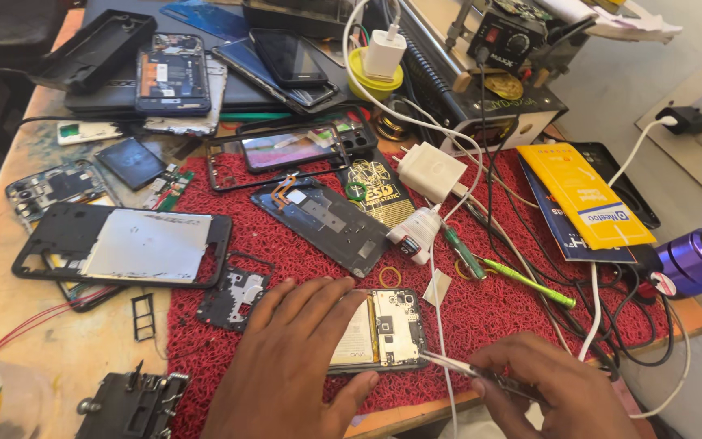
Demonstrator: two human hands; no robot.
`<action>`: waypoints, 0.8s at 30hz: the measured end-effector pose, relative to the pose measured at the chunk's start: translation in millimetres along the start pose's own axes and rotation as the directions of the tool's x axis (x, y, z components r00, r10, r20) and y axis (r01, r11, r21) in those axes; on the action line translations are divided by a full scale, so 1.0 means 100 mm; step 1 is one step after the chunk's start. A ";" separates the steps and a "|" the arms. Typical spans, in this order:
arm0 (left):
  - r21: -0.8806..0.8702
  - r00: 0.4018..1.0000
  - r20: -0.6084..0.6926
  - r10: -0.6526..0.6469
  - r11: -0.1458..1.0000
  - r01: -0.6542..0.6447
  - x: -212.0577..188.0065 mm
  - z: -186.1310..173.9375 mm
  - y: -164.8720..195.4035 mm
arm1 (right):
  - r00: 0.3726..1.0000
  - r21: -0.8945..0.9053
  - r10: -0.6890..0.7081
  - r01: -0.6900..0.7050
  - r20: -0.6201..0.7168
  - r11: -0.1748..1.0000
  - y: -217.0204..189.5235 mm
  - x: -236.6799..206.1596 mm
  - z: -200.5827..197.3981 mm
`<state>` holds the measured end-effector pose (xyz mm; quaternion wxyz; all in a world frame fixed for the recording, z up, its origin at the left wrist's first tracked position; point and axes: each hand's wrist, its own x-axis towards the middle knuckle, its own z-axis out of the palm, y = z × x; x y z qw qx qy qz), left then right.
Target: The person uses a green plastic pry tool to separate the battery from the internal chassis of a disassembled smartphone. They carefully lift the battery pack and then reposition the phone to inspect the internal components and the back of the device.
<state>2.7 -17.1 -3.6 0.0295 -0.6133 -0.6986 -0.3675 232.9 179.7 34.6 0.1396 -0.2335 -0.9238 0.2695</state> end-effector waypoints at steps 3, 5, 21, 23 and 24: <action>0.018 1.000 0.006 0.019 1.000 -0.019 -0.01 0.02 -0.03 | 0.997 -0.050 0.077 -0.076 0.002 0.996 0.06 -0.09 0.03; 0.023 1.000 0.025 0.014 1.000 -0.015 -0.01 0.04 -0.05 | 0.996 -0.080 0.094 -0.093 0.008 0.992 0.12 -0.15 0.05; 0.034 0.999 0.039 0.005 0.999 -0.007 -0.02 0.08 -0.10 | 0.992 -0.256 0.091 -0.065 0.091 0.964 0.38 -0.30 0.16; 0.033 0.999 0.035 0.001 0.999 -0.002 -0.03 0.08 -0.10 | 0.978 -0.335 0.176 -0.130 0.112 0.933 0.40 -0.32 0.19; 0.035 0.999 0.041 0.001 0.999 -0.003 -0.03 0.08 -0.10 | 0.969 -0.377 0.219 -0.162 0.113 0.912 0.40 -0.33 0.20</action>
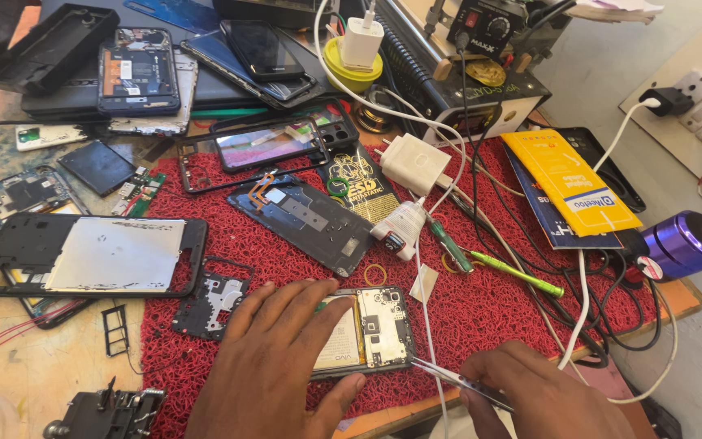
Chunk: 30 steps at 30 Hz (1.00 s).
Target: The person uses a green plastic pry tool to separate the battery from the internal chassis of a disassembled smartphone. They carefully lift the battery pack and then reposition the phone to inspect the internal components and the back of the device.
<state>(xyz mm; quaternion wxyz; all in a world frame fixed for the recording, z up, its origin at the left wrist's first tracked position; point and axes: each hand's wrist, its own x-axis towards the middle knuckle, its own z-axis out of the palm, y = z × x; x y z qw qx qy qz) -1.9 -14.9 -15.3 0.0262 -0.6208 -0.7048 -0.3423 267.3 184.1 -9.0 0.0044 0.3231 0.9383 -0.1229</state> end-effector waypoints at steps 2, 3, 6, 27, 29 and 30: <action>0.006 1.000 0.012 0.003 1.000 -0.003 0.01 0.00 0.00 | 0.999 -0.015 0.040 -0.040 0.016 0.999 0.00 -0.01 0.05; 0.008 1.000 0.006 0.008 1.000 -0.008 0.01 0.00 0.00 | 0.999 0.010 0.039 -0.039 0.017 0.999 -0.01 -0.02 0.07; 0.012 1.000 -0.002 0.012 1.000 -0.012 0.03 -0.01 -0.01 | 0.995 0.093 -0.005 0.014 -0.100 0.996 -0.01 -0.04 0.17; 0.104 1.000 -0.007 -0.009 0.995 0.009 0.08 0.01 0.04 | 0.817 0.646 0.237 0.202 -0.526 0.737 0.08 -0.15 1.58; 0.106 1.000 0.004 -0.022 0.994 0.022 0.11 0.02 0.07 | 0.812 0.655 0.265 0.181 -0.521 0.734 0.11 -0.15 1.72; 0.099 0.999 0.015 -0.046 0.994 0.044 0.13 0.02 0.08 | 0.808 0.658 0.274 0.177 -0.522 0.732 0.12 -0.14 1.79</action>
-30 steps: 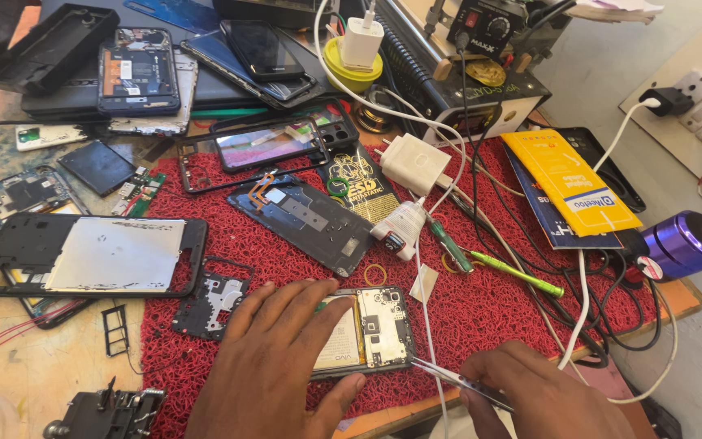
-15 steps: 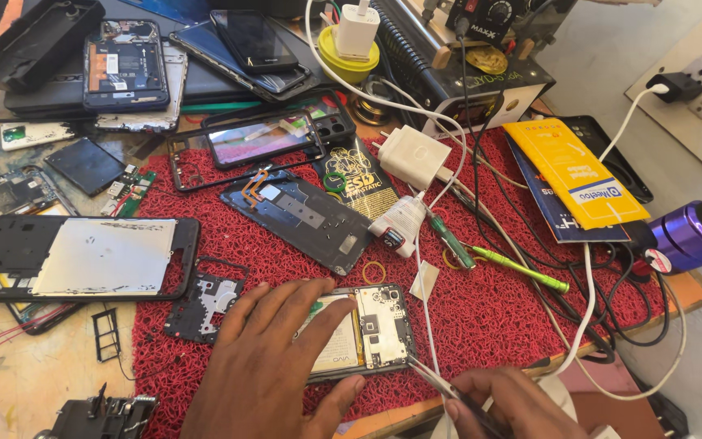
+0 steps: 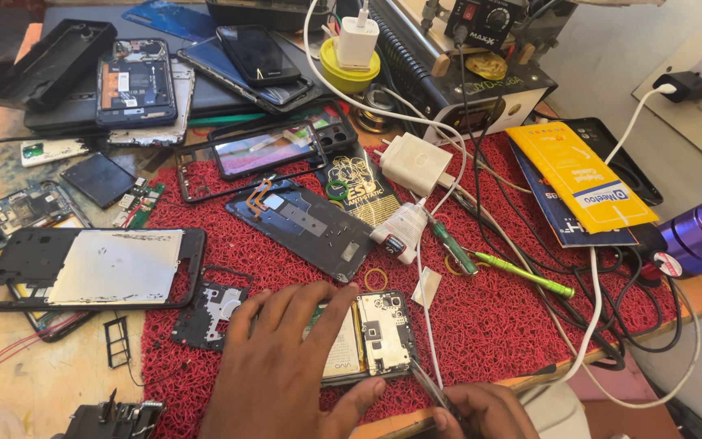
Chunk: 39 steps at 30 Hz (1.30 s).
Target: The person uses a green plastic pry tool to separate the battery from the internal chassis of a disassembled smartphone. They carefully lift the battery pack and then reposition the phone to inspect the internal components and the back of the device.
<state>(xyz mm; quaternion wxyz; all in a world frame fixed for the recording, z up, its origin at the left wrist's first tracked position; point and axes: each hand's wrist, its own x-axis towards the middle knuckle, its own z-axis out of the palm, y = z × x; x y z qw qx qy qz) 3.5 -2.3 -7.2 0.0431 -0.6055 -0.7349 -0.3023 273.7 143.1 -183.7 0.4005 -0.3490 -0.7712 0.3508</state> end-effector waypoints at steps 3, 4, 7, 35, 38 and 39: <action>0.005 0.999 0.018 -0.045 0.999 0.044 0.06 0.03 0.04 | 1.000 0.039 0.011 -0.010 -0.024 0.999 0.13 -0.07 0.06; 0.026 0.999 0.012 -0.046 0.999 0.045 0.07 0.04 0.05 | 0.999 0.058 0.015 -0.013 -0.032 0.998 0.17 -0.09 0.07; 0.047 0.999 -0.017 -0.034 0.998 0.035 0.08 0.06 0.06 | 1.000 0.253 -0.015 0.016 -0.006 0.967 0.25 -0.11 0.09; 0.114 0.988 -0.143 0.057 0.993 -0.040 0.08 0.19 -0.06 | 0.896 -0.719 -0.141 0.425 0.421 0.549 -1.53 2.17 -0.89; -0.004 0.997 0.074 -0.031 0.999 0.032 0.06 0.14 -0.07 | 0.896 -0.816 0.146 0.302 0.419 0.493 -1.59 2.17 -0.93; -0.005 0.998 0.055 -0.024 1.000 0.024 0.06 0.13 -0.06 | 0.895 -0.866 0.250 0.234 0.370 0.442 -1.63 2.19 -0.94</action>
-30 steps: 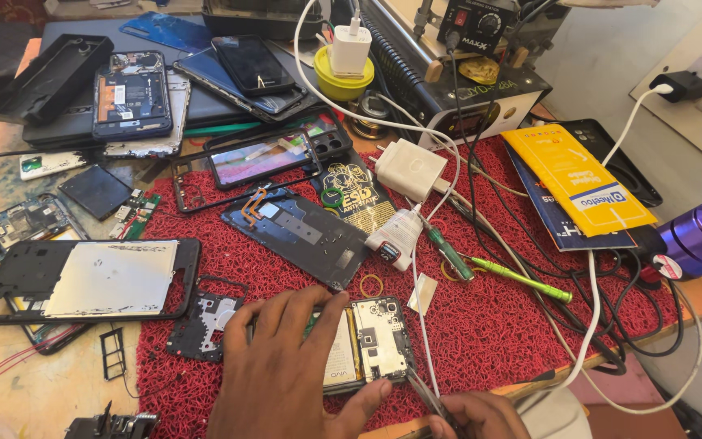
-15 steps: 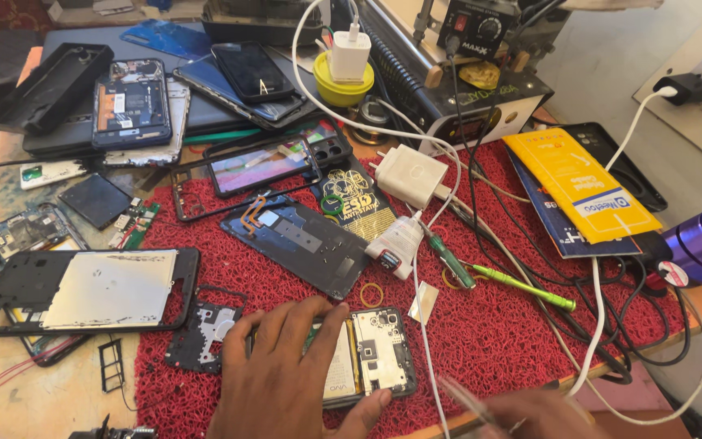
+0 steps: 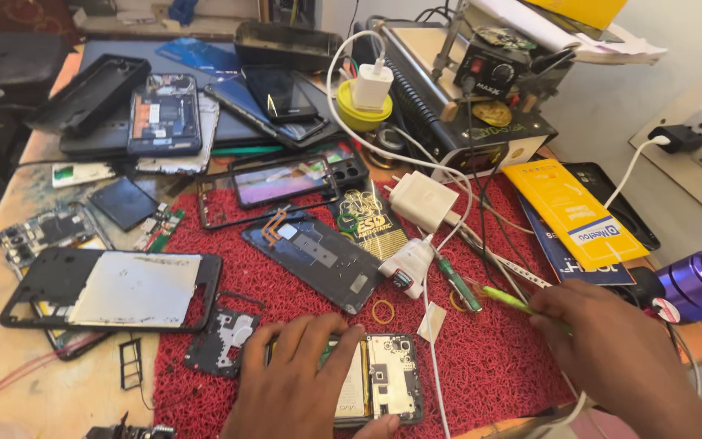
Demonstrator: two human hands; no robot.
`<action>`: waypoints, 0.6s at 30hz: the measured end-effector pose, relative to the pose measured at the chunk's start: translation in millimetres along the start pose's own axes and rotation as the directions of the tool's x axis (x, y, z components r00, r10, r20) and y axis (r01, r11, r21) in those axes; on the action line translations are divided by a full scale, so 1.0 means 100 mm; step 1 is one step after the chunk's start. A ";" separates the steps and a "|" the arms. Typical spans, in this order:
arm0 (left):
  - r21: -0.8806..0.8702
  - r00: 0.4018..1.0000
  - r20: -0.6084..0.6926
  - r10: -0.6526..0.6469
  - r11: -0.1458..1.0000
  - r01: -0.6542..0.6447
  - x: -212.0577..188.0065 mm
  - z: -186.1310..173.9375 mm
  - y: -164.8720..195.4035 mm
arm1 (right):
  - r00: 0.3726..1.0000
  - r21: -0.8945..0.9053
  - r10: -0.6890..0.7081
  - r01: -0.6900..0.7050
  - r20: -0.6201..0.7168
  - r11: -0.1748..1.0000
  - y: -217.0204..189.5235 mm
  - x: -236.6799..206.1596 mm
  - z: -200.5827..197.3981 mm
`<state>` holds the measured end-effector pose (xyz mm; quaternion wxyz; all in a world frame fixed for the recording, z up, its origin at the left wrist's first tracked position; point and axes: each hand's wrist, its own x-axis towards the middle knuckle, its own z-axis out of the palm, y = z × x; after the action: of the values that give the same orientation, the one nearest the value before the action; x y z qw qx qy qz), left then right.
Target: The person uses a green plastic pry tool to separate the battery from the internal chassis of a disassembled smartphone. They carefully lift the battery pack and then reposition the phone to inspect the internal components and the back of the device.
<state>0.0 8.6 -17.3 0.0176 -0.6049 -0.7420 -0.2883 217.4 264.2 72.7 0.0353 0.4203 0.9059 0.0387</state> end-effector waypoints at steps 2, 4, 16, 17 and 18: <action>0.004 0.999 -0.034 0.020 1.000 -0.020 0.00 -0.02 0.01 | 0.987 0.023 0.130 -0.132 0.091 0.991 -0.03 0.00 -0.11; 0.025 0.997 -0.052 0.051 0.998 -0.050 -0.01 -0.03 0.03 | 0.971 0.145 0.192 -0.212 0.141 0.967 -0.06 -0.01 -0.21; 0.006 0.996 -0.086 0.033 0.999 -0.033 0.00 -0.10 0.08 | 0.847 0.318 -0.531 0.498 0.020 0.807 -0.68 -0.07 -0.64; 0.015 0.994 -0.098 0.040 0.999 -0.039 0.00 -0.10 0.08 | 0.860 0.305 -0.507 0.469 0.055 0.829 -0.73 -0.07 -0.67; 0.010 0.995 -0.095 0.037 0.999 -0.037 0.00 -0.10 0.07 | 0.872 0.290 -0.480 0.438 0.091 0.851 -0.76 -0.07 -0.70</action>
<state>3.5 5.0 -6.5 0.0609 -0.6041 -0.7302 -0.3133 157.7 207.5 134.9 0.0605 0.1935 0.9713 -0.1241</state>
